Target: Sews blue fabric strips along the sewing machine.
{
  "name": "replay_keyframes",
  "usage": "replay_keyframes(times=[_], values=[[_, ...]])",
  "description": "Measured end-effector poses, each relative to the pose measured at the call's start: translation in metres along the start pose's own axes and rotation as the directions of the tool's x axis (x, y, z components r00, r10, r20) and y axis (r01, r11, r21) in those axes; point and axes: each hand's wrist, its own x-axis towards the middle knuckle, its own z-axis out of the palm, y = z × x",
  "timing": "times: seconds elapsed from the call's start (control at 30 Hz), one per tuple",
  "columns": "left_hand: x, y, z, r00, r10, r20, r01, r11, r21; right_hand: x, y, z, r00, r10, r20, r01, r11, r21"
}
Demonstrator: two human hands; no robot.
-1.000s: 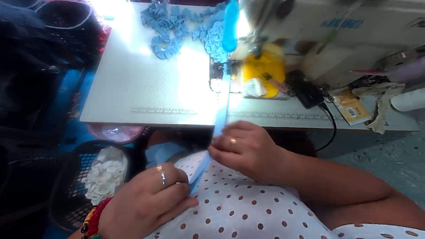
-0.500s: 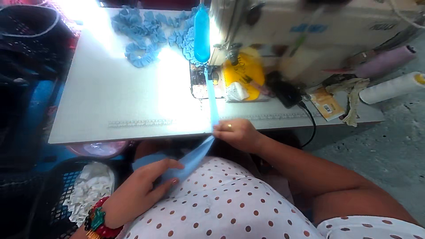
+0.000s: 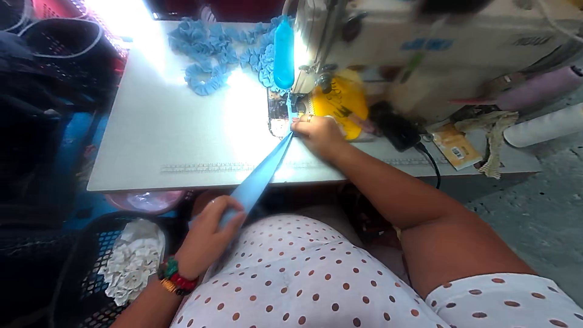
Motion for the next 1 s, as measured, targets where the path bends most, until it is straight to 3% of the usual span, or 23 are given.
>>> replay_keyframes(times=[0.1,0.2,0.3,0.4,0.53,0.73,0.9,1.0], values=[[0.007,0.004,0.007,0.999,0.039,-0.032,-0.027,0.95,0.312,0.005,-0.002,0.001,0.996,0.079,0.031,-0.076,0.995,-0.065],[0.002,0.003,0.003,0.993,0.105,-0.054,-0.07,0.894,0.442,0.005,-0.012,-0.001,0.992,0.121,0.046,-0.117,0.99,-0.075],[-0.009,0.001,-0.011,0.995,0.092,-0.04,-0.074,0.944,0.321,-0.002,-0.026,0.002,0.997,0.082,-0.002,-0.082,0.997,-0.001],[-0.02,-0.004,-0.024,0.997,0.066,-0.047,-0.066,0.998,0.007,-0.012,-0.068,0.0,1.0,-0.023,-0.017,0.026,0.986,0.168],[-0.04,0.014,-0.048,0.998,-0.022,-0.062,0.002,0.952,-0.305,-0.024,-0.137,-0.002,0.959,-0.282,-0.011,0.266,0.892,0.366],[-0.065,0.037,-0.076,0.994,-0.092,-0.064,0.063,0.93,-0.362,-0.005,-0.209,-0.009,0.758,-0.614,-0.222,0.651,0.736,0.185],[-0.083,0.041,-0.084,0.988,-0.151,-0.034,0.129,0.925,-0.359,-0.002,-0.237,-0.014,0.68,-0.639,-0.359,0.72,0.674,0.163],[-0.095,0.04,-0.089,0.986,-0.148,-0.077,0.112,0.93,-0.351,-0.002,-0.247,-0.019,0.654,-0.68,-0.332,0.746,0.653,0.133]])
